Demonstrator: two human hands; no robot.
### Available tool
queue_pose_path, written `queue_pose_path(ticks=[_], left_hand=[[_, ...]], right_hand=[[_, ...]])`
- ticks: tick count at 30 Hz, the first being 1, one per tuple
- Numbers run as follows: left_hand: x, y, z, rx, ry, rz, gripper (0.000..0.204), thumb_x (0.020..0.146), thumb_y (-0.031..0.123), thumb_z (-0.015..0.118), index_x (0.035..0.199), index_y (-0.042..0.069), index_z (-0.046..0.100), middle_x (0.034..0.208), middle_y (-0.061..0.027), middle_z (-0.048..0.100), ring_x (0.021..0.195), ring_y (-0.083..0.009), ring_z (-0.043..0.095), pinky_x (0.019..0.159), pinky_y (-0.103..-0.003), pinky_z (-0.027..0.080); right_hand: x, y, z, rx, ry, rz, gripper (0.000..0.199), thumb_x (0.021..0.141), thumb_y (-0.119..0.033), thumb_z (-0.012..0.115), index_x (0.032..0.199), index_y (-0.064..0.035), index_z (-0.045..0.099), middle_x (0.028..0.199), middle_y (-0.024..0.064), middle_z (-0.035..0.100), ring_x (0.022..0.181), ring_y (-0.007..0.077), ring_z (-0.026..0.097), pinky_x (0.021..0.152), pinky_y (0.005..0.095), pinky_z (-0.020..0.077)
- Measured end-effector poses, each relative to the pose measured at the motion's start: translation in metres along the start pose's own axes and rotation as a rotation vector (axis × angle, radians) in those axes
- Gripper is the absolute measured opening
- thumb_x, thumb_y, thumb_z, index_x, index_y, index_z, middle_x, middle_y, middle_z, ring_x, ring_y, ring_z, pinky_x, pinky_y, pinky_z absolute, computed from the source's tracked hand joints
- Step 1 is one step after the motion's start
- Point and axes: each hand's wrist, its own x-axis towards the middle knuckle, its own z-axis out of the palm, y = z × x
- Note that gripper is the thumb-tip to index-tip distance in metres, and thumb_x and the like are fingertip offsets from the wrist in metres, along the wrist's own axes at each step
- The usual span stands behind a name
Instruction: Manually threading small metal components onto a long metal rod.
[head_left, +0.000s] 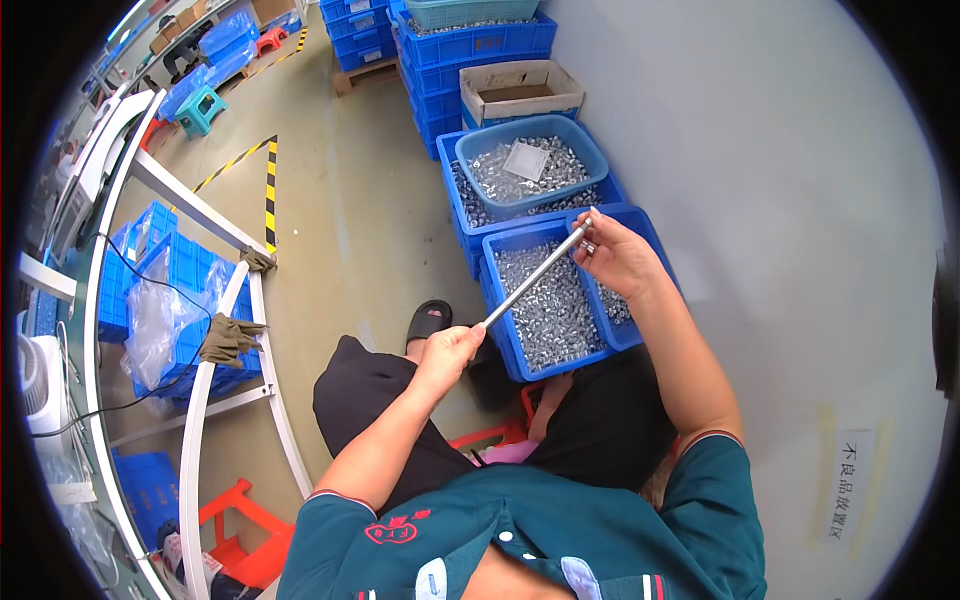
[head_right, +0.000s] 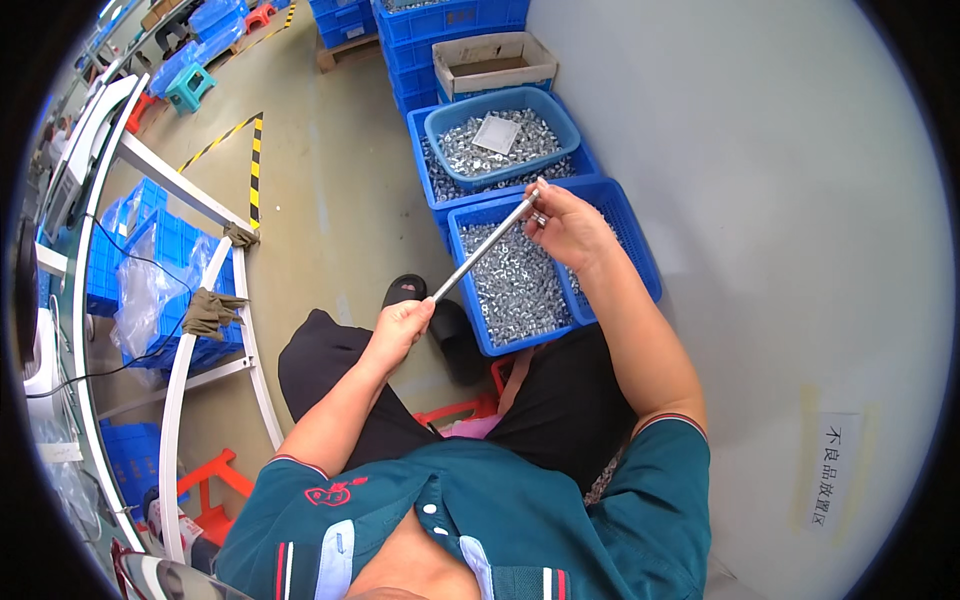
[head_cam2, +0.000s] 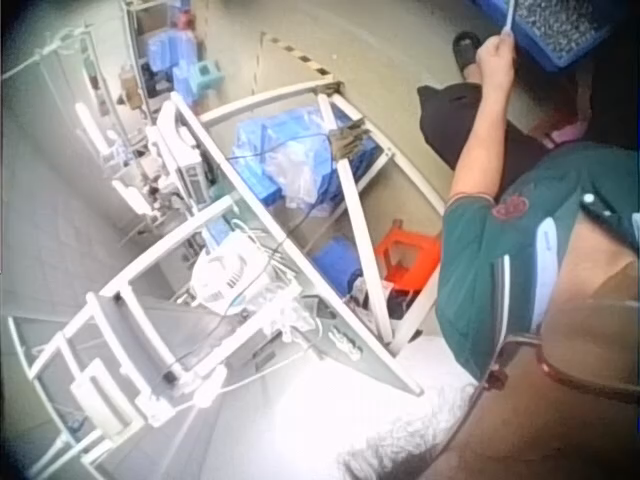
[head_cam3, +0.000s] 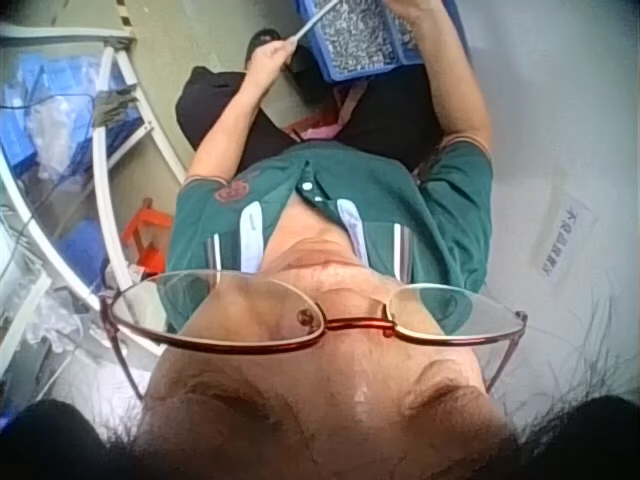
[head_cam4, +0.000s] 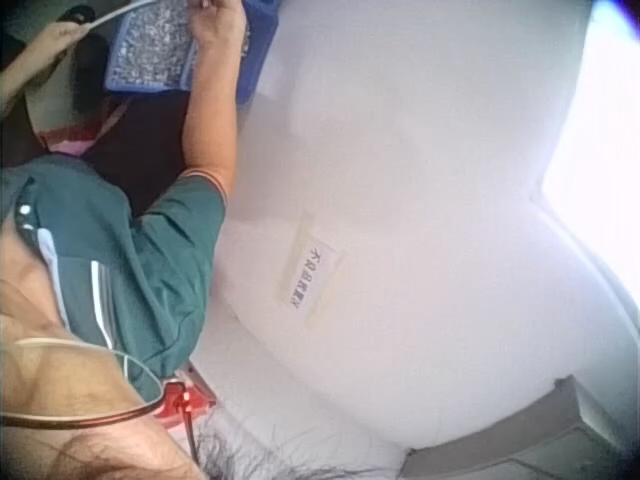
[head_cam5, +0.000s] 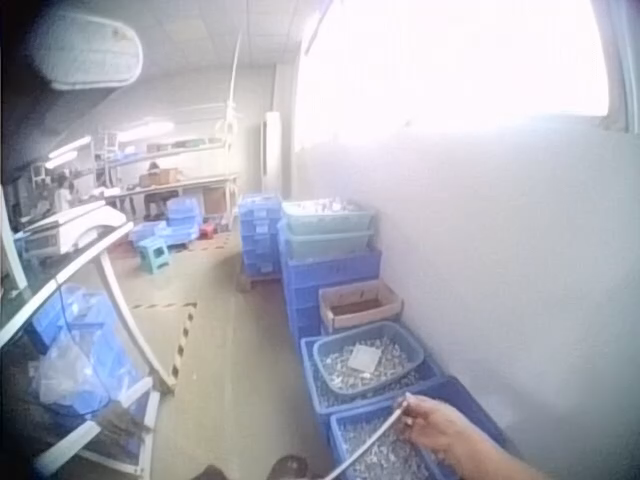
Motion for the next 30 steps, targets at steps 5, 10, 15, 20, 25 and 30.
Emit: queue_pose_path(ticks=[5, 10, 15, 20, 25, 30], left_hand=[[0.0, -0.001, 0.004, -0.082, -0.008, -0.005, 0.042, 0.09, 0.039, 0.054, 0.059, 0.012, 0.045, 0.054, 0.0072, 0.039, 0.046, -0.0017, 0.029, 0.042, -0.019, 0.022], [0.002, -0.005, 0.014, 0.03, 0.092, 0.076, 0.042, 0.09, 0.04, 0.054, 0.058, 0.013, 0.045, 0.054, 0.0071, 0.039, 0.047, -0.0019, 0.029, 0.042, -0.02, 0.022], [0.004, 0.003, 0.019, -0.068, 0.018, -0.032, 0.043, 0.089, 0.041, 0.053, 0.059, 0.012, 0.046, 0.053, 0.0072, 0.037, 0.046, -0.0026, 0.03, 0.042, -0.02, 0.022], [0.024, -0.003, 0.025, 0.16, -0.003, -0.101, 0.045, 0.089, 0.041, 0.05, 0.061, 0.006, 0.051, 0.053, 0.0016, 0.044, 0.051, -0.0087, 0.04, 0.05, -0.026, 0.033], [0.042, -0.008, 0.048, 0.246, -0.053, -0.058, 0.028, 0.081, 0.028, 0.056, 0.071, 0.002, 0.058, 0.059, -0.0026, 0.049, 0.052, -0.0113, 0.043, 0.05, -0.027, 0.034], [0.049, 0.036, 0.077, 0.003, -0.347, -0.362, 0.034, 0.083, 0.021, 0.053, 0.113, 0.006, 0.048, 0.062, 0.003, 0.042, 0.043, -0.0047, 0.032, 0.036, -0.022, 0.021]], right_hand=[[0.0, 0.004, 0.006, -0.093, 0.113, -0.079, 0.018, 0.088, -0.024, 0.058, 0.086, -0.0064, 0.059, 0.071, -0.0013, 0.047, 0.063, 0.0088, 0.043, 0.054, 0.0225, 0.0355], [0.002, 0.015, 0.017, -0.211, 0.195, -0.217, 0.025, 0.089, -0.029, 0.057, 0.085, -0.004, 0.059, 0.062, -0.004, 0.039, 0.051, 0.0055, 0.034, 0.044, 0.0196, 0.0268], [-0.003, 0.001, 0.006, -0.473, 0.122, -0.129, 0.032, 0.091, -0.034, 0.053, 0.09, -0.0032, 0.061, 0.058, -0.0043, 0.036, 0.048, 0.0044, 0.03, 0.043, 0.0194, 0.0225], [-0.007, -0.005, -0.035, -1.404, 0.362, -0.233, 0.035, 0.084, -0.034, 0.059, 0.092, -0.0001, 0.063, 0.067, 0.0104, 0.06, 0.059, 0.02, 0.058, 0.054, 0.033, 0.0436], [-0.037, 0.04, 0.008, -1.923, -0.027, -0.35, 0.023, 0.076, -0.023, 0.061, 0.099, -0.0173, 0.061, 0.086, 0.0116, 0.065, 0.082, 0.0307, 0.062, 0.07, 0.0413, 0.0488], [-0.034, 0.068, -0.012, -2.243, -0.25, -0.536, 0.012, 0.074, -0.014, 0.054, 0.083, -0.01, 0.061, 0.079, 0.0087, 0.061, 0.074, 0.0264, 0.063, 0.06, 0.0372, 0.0499]])
